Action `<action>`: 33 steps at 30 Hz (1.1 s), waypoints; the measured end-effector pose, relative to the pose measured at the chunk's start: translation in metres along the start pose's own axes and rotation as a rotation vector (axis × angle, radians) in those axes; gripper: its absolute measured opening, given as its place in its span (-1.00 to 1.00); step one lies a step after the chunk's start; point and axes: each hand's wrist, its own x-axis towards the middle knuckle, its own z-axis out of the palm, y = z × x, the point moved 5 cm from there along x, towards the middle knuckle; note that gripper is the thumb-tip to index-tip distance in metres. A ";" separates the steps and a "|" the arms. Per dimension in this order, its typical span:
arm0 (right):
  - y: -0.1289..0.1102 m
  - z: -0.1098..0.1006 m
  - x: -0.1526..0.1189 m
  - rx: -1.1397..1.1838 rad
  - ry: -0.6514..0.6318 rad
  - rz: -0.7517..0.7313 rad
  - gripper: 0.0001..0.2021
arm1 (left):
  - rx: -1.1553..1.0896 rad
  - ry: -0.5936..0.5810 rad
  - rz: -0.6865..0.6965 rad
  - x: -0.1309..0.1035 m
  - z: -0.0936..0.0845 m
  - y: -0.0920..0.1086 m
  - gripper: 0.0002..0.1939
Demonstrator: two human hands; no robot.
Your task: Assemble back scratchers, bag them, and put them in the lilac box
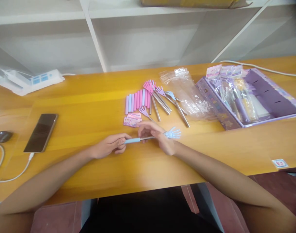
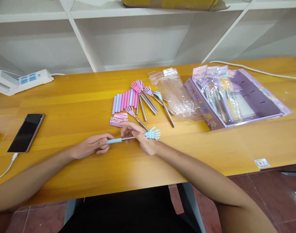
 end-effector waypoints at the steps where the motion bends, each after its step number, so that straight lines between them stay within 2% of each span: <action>1: 0.000 0.000 0.000 -0.012 -0.001 -0.002 -0.55 | -0.001 -0.001 -0.001 0.000 0.000 0.000 -0.53; 10: -0.002 0.004 -0.003 -0.088 -0.025 0.004 -0.51 | -0.006 -0.025 0.001 0.001 -0.002 -0.005 -0.53; 23: -0.013 0.009 -0.003 -0.351 -0.062 -0.068 -0.49 | 0.018 -0.049 0.016 0.002 -0.003 -0.007 -0.57; 33: -0.013 0.015 -0.001 -0.390 -0.102 -0.091 -0.45 | 0.032 -0.079 0.038 0.003 -0.001 -0.006 -0.61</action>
